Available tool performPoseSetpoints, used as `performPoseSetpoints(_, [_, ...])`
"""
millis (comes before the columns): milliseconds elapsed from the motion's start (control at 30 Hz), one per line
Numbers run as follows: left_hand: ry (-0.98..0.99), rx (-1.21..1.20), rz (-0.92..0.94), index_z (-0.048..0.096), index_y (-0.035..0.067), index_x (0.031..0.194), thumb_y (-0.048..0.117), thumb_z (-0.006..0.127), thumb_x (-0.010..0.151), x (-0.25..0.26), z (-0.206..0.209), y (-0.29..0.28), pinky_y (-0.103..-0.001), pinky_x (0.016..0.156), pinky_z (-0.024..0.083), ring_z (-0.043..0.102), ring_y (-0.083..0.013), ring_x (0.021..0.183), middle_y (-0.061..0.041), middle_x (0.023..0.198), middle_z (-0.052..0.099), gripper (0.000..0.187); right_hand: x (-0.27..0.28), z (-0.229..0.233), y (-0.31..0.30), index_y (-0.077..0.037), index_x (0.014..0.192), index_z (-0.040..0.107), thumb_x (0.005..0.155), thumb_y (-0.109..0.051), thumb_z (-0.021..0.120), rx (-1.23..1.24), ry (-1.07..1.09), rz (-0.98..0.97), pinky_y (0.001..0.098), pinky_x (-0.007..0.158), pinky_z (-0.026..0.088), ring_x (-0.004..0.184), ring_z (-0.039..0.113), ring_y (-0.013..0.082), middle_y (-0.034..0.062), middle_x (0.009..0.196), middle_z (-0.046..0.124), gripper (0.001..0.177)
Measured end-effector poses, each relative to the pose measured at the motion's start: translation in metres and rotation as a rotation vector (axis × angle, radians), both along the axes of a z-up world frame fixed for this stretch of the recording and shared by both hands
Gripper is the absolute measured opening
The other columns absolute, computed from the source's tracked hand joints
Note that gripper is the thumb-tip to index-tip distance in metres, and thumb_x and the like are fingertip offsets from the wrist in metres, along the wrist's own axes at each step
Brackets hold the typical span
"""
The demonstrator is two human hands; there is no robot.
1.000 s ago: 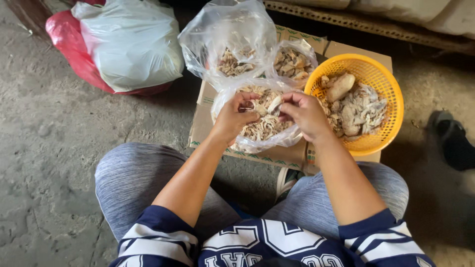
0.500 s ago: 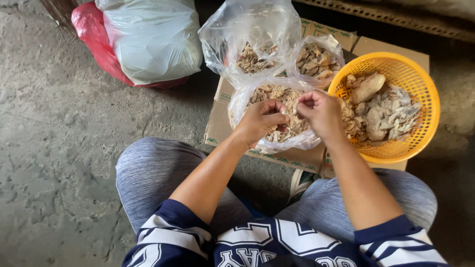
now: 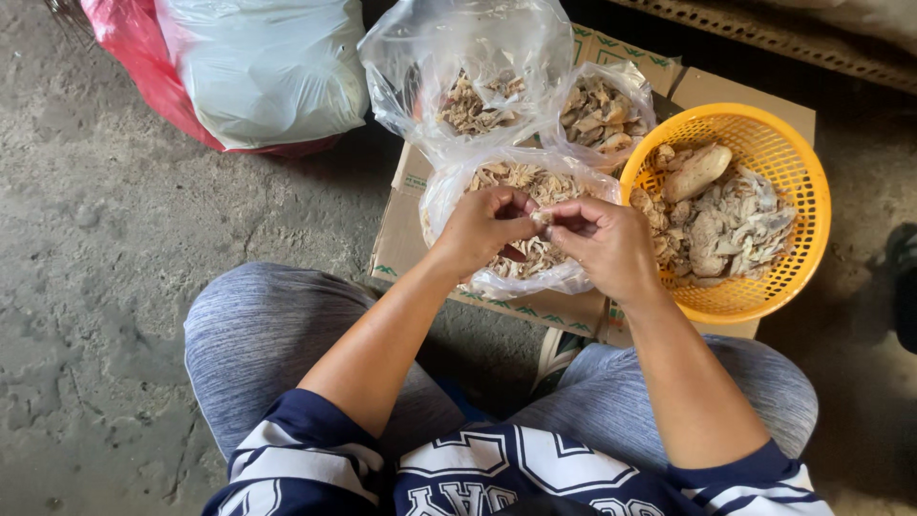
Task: The person sits on the floor and sorts dried food items by hand. They pick up pieces from a yellow basket, break them apart, and place them into clear plastic bags arranged on a cardboard box.
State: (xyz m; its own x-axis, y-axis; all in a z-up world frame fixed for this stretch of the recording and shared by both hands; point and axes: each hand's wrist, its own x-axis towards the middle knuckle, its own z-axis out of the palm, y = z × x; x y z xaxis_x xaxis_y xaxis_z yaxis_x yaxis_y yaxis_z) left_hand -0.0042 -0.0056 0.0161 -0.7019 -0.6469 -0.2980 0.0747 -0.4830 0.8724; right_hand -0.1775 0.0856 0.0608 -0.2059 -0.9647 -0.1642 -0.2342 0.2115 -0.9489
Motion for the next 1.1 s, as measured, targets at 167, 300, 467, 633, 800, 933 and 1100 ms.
performPoseSetpoints(167, [-0.157,-0.235,0.054,0.066,-0.002,0.098,0.007,0.069,0.090,-0.005,0.011,0.008,-0.026,0.045,0.054,0.060,-0.0091,0.061,-0.003,0.077,0.063,0.012,-0.005,-0.012,0.000,0.000,0.112,0.072,0.091,0.006,0.069,0.012,0.000,-0.025,0.0213,0.079,0.058,0.086,0.069,0.0070,0.0036,0.099,0.074,0.023])
performPoseSetpoints(300, [-0.115,-0.183,0.041,0.066,0.000,0.101,0.008,0.068,0.090,-0.004,0.017,0.005,-0.026,0.044,0.054,0.058,-0.0071,0.060,-0.002,0.078,0.064,0.014,-0.016,-0.018,-0.012,-0.001,0.110,0.072,0.093,0.003,0.069,0.033,0.003,-0.092,0.0229,0.080,0.060,0.086,0.070,0.0081,0.0041,0.099,0.074,0.018])
performPoseSetpoints(467, [-0.165,-0.129,0.067,0.066,-0.002,0.105,0.011,0.070,0.089,-0.001,0.017,0.000,-0.026,0.045,0.055,0.059,-0.0079,0.060,-0.003,0.080,0.065,0.021,-0.035,-0.011,-0.010,0.000,0.111,0.072,0.094,0.003,0.072,0.020,-0.169,-0.074,0.0265,0.082,0.062,0.090,0.071,0.0105,0.0058,0.101,0.075,0.017])
performPoseSetpoints(633, [-0.144,-0.164,0.077,0.065,-0.003,0.107,0.011,0.070,0.091,-0.003,0.011,0.001,-0.027,0.051,0.060,0.066,-0.0096,0.071,-0.005,0.090,0.068,0.022,-0.018,-0.007,-0.002,-0.002,0.111,0.073,0.088,0.005,0.071,0.116,-0.101,-0.023,0.0261,0.083,0.062,0.090,0.071,0.0102,0.0052,0.105,0.076,0.024])
performPoseSetpoints(800, [0.000,-0.122,0.020,0.065,-0.003,0.110,0.005,0.071,0.090,-0.009,0.006,0.000,-0.029,0.059,0.063,0.068,-0.0105,0.078,-0.005,0.095,0.067,0.023,-0.013,-0.003,-0.004,-0.002,0.108,0.066,0.089,0.003,0.072,0.077,-0.232,-0.107,0.0269,0.079,0.063,0.086,0.072,0.0108,0.0073,0.098,0.073,0.020])
performPoseSetpoints(933, [0.059,-0.116,-0.009,0.063,-0.002,0.109,0.002,0.071,0.088,-0.010,0.006,0.003,-0.029,0.062,0.064,0.069,-0.0116,0.078,-0.004,0.093,0.065,0.024,-0.013,0.002,0.001,-0.002,0.105,0.070,0.091,-0.002,0.071,0.104,-0.105,-0.068,0.0246,0.073,0.060,0.080,0.070,0.0086,0.0037,0.091,0.073,0.015])
performPoseSetpoints(1100, [0.030,-0.143,-0.039,0.064,-0.002,0.105,0.002,0.070,0.089,-0.014,0.012,0.007,-0.029,0.060,0.063,0.067,-0.0109,0.077,-0.003,0.089,0.065,0.017,-0.012,0.005,0.010,-0.002,0.104,0.072,0.088,-0.005,0.073,0.043,0.191,-0.033,0.0225,0.068,0.054,0.075,0.064,0.0062,0.0003,0.086,0.072,0.016])
